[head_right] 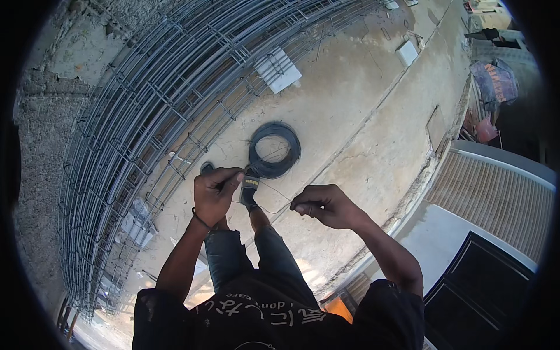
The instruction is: The person secures reinforcement bars by twisting wire around the junctions using pliers.
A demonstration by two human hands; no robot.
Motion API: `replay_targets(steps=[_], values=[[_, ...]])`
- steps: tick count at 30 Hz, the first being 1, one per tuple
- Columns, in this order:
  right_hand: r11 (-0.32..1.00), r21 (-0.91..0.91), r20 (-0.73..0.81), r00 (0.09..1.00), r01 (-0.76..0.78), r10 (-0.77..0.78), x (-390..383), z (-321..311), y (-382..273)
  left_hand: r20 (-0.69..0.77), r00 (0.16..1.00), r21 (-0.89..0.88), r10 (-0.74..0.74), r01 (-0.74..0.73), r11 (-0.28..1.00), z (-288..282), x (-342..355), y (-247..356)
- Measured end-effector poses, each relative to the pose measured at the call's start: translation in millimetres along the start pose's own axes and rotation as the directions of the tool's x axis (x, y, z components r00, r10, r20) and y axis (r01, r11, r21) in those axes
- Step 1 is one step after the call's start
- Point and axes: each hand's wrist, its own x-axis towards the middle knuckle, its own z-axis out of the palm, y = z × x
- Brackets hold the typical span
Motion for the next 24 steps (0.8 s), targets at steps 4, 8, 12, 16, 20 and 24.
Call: replay_targets(steps=[4,8,12,16,20,24], values=[[0.663,-0.691,-0.121,0.857,0.289,-0.5,9,-24,-27,0.384,0.916,0.029,0.115,-0.136,0.99,3,-25,10],[0.964,-0.251,-0.12,0.985,0.089,-0.122,16,-7,17,0.148,0.978,-0.184,0.147,-0.119,0.976,-4,-20,26],[0.918,-0.377,-0.036,0.989,0.122,-0.147,-9,18,-22,-0.013,0.989,0.222,0.148,-0.142,0.965,-11,-12,16],[0.439,-0.882,-0.031,0.911,0.169,-0.412,9,-32,-36,0.298,0.948,0.081,0.111,-0.141,0.987,-1,-27,16],[0.434,-0.896,-0.113,0.893,0.099,-0.436,16,-16,-34,0.218,0.974,-0.079,-0.061,0.08,0.994,4,-30,18],[0.235,-0.953,0.085,0.913,0.191,-0.398,19,33,-48,0.122,0.987,-0.196,-0.108,0.131,0.972,4,-36,20]])
